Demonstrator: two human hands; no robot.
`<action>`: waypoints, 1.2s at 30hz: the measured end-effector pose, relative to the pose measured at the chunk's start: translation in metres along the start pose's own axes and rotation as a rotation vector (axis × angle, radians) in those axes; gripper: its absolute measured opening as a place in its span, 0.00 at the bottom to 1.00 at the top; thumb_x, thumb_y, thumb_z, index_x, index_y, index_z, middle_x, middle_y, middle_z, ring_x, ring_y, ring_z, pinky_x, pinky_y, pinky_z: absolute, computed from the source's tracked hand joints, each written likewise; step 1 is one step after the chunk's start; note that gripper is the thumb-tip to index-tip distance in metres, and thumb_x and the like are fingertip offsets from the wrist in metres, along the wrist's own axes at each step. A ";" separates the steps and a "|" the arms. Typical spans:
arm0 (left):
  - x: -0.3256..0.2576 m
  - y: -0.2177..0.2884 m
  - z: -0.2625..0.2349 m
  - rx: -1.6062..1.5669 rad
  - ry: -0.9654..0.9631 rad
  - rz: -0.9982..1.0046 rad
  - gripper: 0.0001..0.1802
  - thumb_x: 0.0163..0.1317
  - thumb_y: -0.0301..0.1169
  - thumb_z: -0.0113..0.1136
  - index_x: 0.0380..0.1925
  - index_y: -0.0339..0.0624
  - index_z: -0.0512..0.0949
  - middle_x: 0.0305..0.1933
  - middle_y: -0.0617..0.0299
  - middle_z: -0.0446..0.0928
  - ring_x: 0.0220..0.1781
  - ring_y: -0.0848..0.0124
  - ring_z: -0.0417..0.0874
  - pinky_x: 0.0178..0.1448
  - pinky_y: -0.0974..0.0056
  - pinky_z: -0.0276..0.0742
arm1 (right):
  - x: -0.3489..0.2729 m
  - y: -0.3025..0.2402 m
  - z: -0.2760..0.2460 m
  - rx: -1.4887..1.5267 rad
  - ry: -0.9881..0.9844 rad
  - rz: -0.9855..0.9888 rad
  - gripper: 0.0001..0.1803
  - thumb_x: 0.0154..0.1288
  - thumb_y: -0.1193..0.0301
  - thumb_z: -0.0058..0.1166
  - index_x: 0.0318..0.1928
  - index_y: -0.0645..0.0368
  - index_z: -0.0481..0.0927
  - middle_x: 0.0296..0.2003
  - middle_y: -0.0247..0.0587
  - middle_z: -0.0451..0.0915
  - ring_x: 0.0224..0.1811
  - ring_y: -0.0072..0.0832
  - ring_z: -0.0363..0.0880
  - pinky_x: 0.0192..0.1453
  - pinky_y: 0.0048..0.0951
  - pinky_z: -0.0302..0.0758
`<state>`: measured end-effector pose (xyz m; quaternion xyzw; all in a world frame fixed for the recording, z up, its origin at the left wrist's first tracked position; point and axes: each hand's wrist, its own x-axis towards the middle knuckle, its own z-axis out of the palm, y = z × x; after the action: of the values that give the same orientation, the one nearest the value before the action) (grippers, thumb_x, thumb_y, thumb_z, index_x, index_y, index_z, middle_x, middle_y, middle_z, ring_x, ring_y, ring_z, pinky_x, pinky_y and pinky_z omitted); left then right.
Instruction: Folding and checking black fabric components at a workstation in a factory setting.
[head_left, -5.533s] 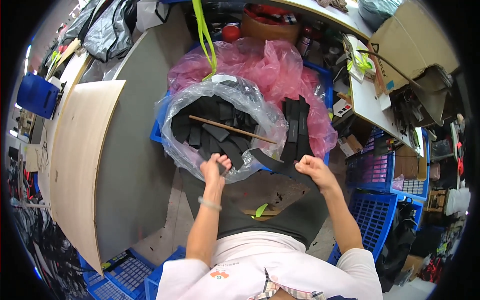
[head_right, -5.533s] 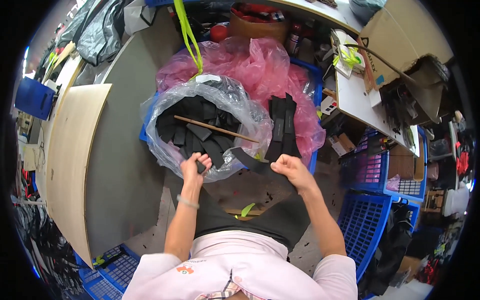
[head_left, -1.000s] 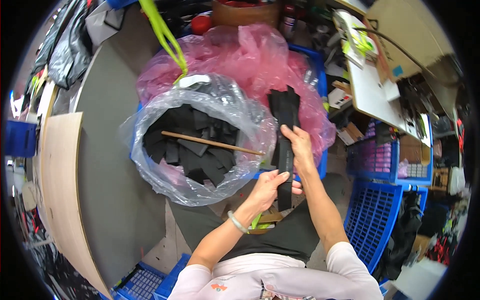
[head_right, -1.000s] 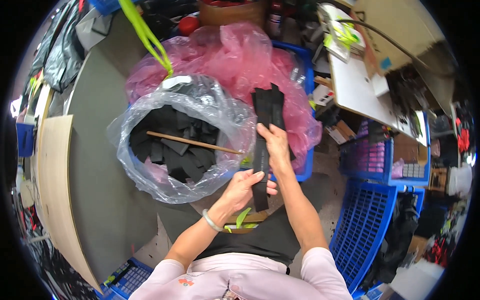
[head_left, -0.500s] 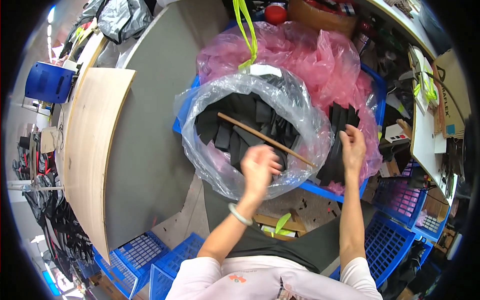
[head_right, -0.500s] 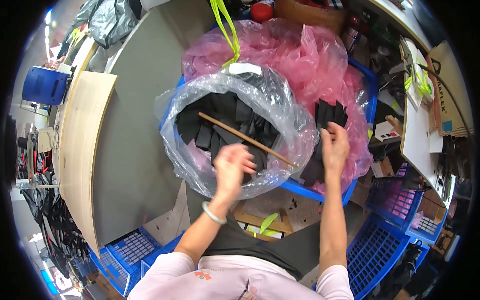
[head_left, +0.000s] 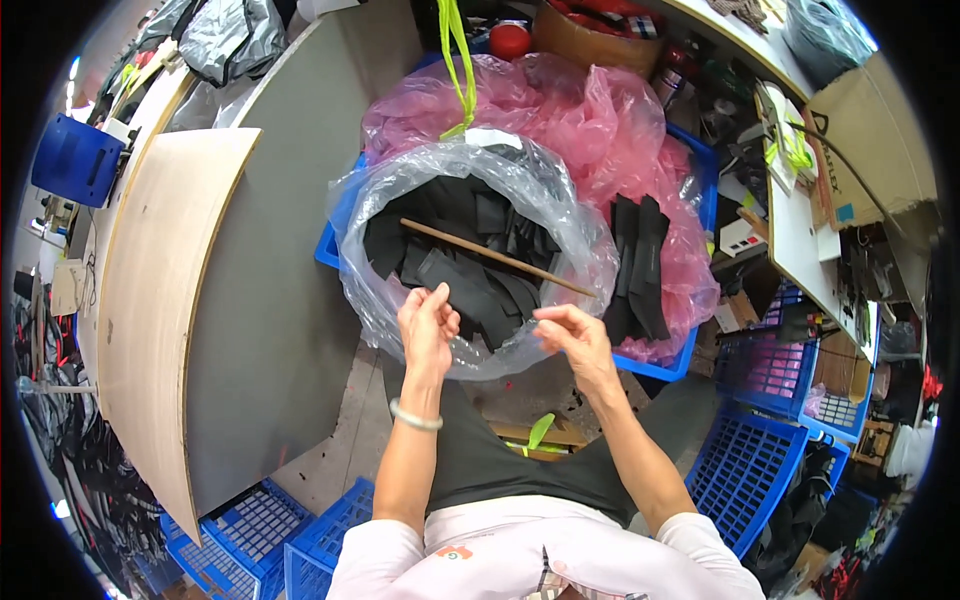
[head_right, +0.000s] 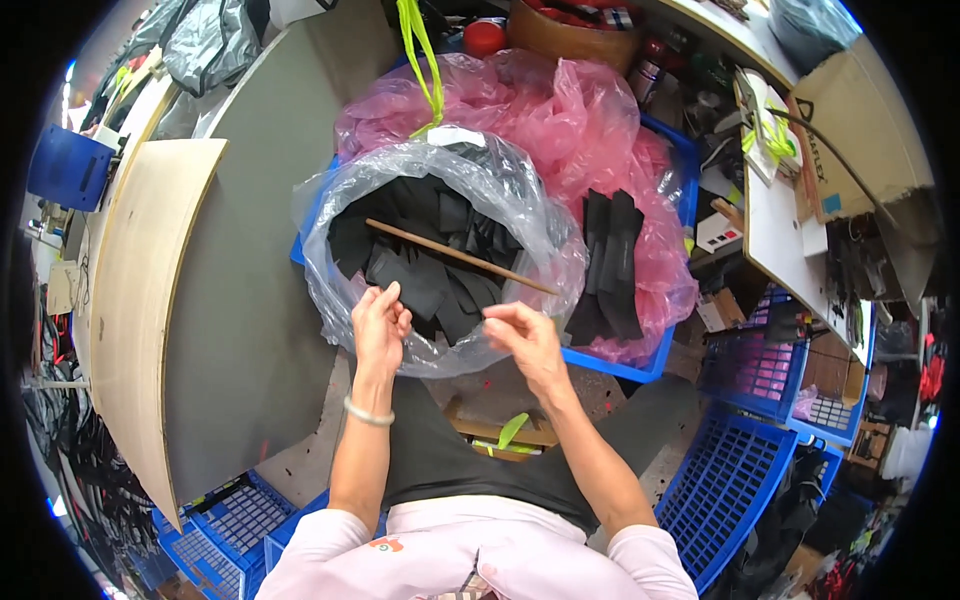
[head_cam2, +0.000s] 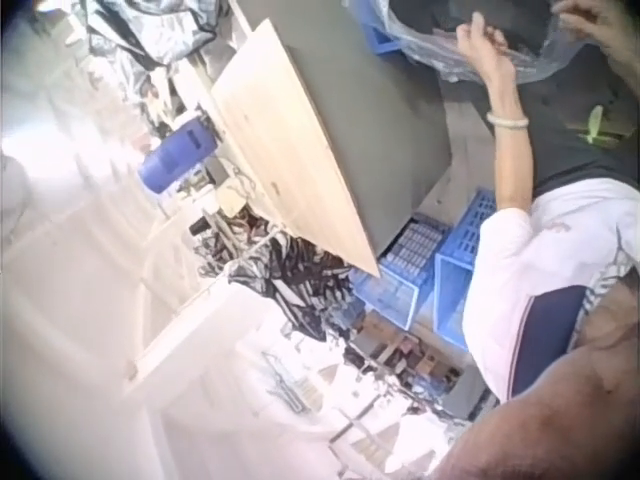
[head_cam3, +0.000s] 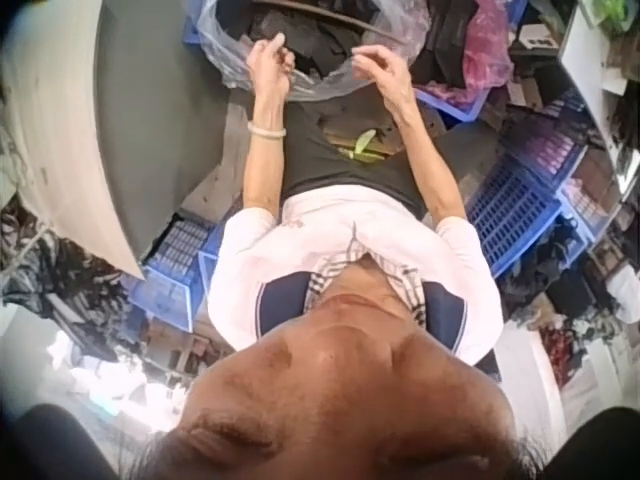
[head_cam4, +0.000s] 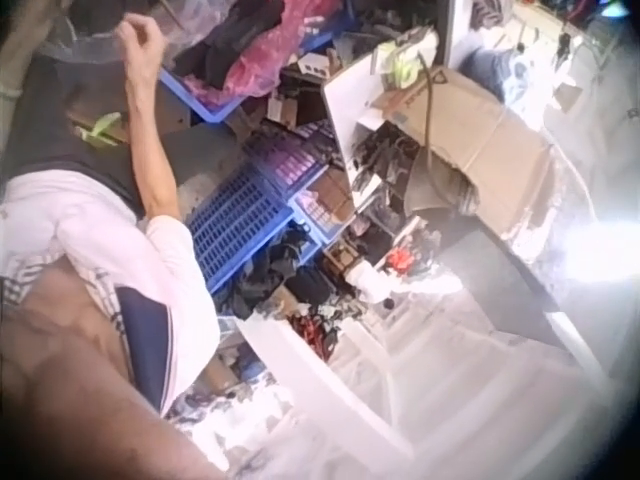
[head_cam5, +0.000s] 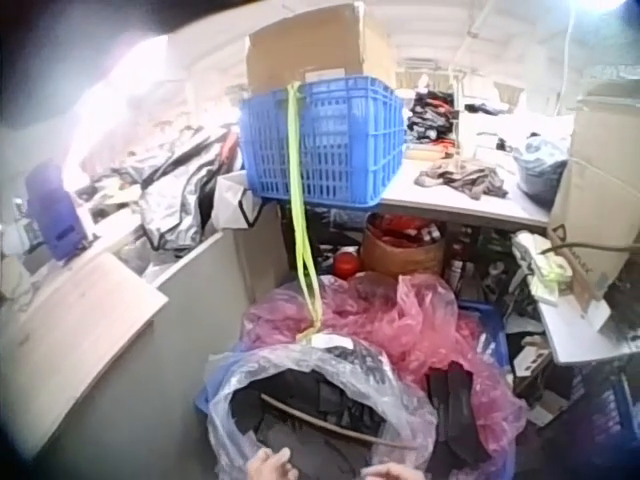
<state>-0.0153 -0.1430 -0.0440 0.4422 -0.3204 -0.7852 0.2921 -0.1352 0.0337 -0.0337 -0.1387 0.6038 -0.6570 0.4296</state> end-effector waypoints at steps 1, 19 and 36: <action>-0.024 0.007 0.006 -0.063 -0.047 -0.030 0.13 0.58 0.30 0.60 0.23 0.47 0.64 0.18 0.66 0.67 0.14 0.75 0.69 0.17 0.73 0.59 | -0.007 0.000 0.009 0.044 -0.038 0.006 0.17 0.60 0.71 0.57 0.50 0.61 0.76 0.37 0.36 0.80 0.35 0.19 0.77 0.36 0.20 0.72; -0.140 -0.022 0.052 -0.325 -0.264 -0.273 0.05 0.61 0.27 0.56 0.29 0.37 0.73 0.23 0.59 0.75 0.25 0.64 0.82 0.29 0.64 0.84 | -0.080 -0.013 -0.004 0.421 0.057 -0.391 0.22 0.61 0.80 0.50 0.57 0.60 0.71 0.39 0.39 0.78 0.35 0.22 0.77 0.37 0.23 0.75; -0.148 -0.031 0.048 -0.117 -0.527 -0.248 0.13 0.57 0.22 0.55 0.43 0.29 0.71 0.37 0.50 0.78 0.36 0.62 0.83 0.40 0.61 0.84 | -0.088 -0.012 -0.035 0.171 0.118 -0.313 0.07 0.57 0.80 0.55 0.38 0.64 0.76 0.30 0.33 0.78 0.30 0.16 0.75 0.34 0.17 0.72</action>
<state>0.0016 -0.0021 0.0272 0.2412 -0.2831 -0.9197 0.1256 -0.1119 0.1205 -0.0014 -0.1551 0.5409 -0.7718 0.2960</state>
